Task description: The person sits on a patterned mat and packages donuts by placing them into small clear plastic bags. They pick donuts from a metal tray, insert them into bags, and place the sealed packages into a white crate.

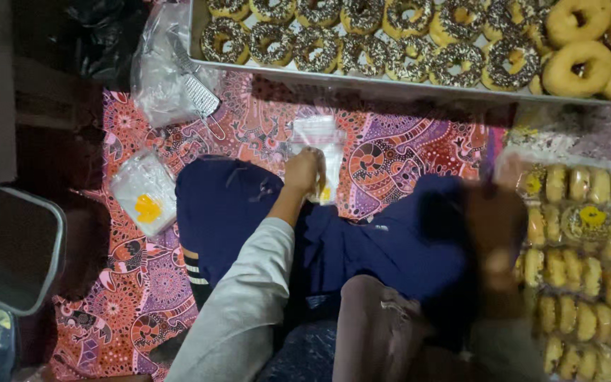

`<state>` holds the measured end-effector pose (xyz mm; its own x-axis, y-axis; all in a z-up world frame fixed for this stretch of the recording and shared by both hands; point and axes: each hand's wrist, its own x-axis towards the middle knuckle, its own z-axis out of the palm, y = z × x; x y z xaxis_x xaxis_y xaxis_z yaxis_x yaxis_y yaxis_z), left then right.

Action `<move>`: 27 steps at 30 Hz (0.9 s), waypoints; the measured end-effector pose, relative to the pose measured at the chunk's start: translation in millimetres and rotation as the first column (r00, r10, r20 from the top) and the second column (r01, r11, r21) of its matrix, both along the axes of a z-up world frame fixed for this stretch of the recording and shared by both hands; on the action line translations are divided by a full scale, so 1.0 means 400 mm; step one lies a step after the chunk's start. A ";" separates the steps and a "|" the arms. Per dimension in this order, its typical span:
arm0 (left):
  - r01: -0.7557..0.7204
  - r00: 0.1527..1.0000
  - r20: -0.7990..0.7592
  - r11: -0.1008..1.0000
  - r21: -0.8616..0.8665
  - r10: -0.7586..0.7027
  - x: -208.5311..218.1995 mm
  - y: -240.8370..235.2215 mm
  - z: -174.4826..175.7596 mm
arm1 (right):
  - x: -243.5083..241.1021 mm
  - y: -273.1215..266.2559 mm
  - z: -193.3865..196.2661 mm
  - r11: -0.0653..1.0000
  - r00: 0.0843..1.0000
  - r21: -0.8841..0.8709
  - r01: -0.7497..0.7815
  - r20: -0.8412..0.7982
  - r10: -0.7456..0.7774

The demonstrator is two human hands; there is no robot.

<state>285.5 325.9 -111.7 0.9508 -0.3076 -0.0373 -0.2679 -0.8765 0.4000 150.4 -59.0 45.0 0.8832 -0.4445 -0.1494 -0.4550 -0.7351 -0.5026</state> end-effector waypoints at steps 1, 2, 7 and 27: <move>0.024 0.999 -0.044 0.998 0.052 -0.022 0.003 -0.009 0.012 | 0.062 0.084 0.005 0.923 0.845 -0.087 -0.375 0.378 0.379; 0.052 0.995 -0.089 0.993 0.107 -0.042 0.001 -0.007 0.030 | 0.096 0.188 -0.001 0.893 0.935 0.351 -0.281 0.310 0.173; -0.035 0.999 -0.027 0.999 0.017 0.036 -0.034 -0.024 0.147 | 0.304 0.477 -0.116 0.850 0.882 0.277 -0.447 0.295 0.368; -0.107 0.941 0.243 0.886 -0.450 0.237 -0.093 -0.047 0.349 | 0.368 0.494 -0.089 0.680 0.837 0.497 -0.539 0.227 0.498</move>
<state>248.1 307.0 27.7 0.9394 -0.0625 0.3372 -0.2870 -0.6813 0.6734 297.4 138.5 9.3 0.9651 0.2177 -0.1456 -0.0313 -0.4561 -0.8894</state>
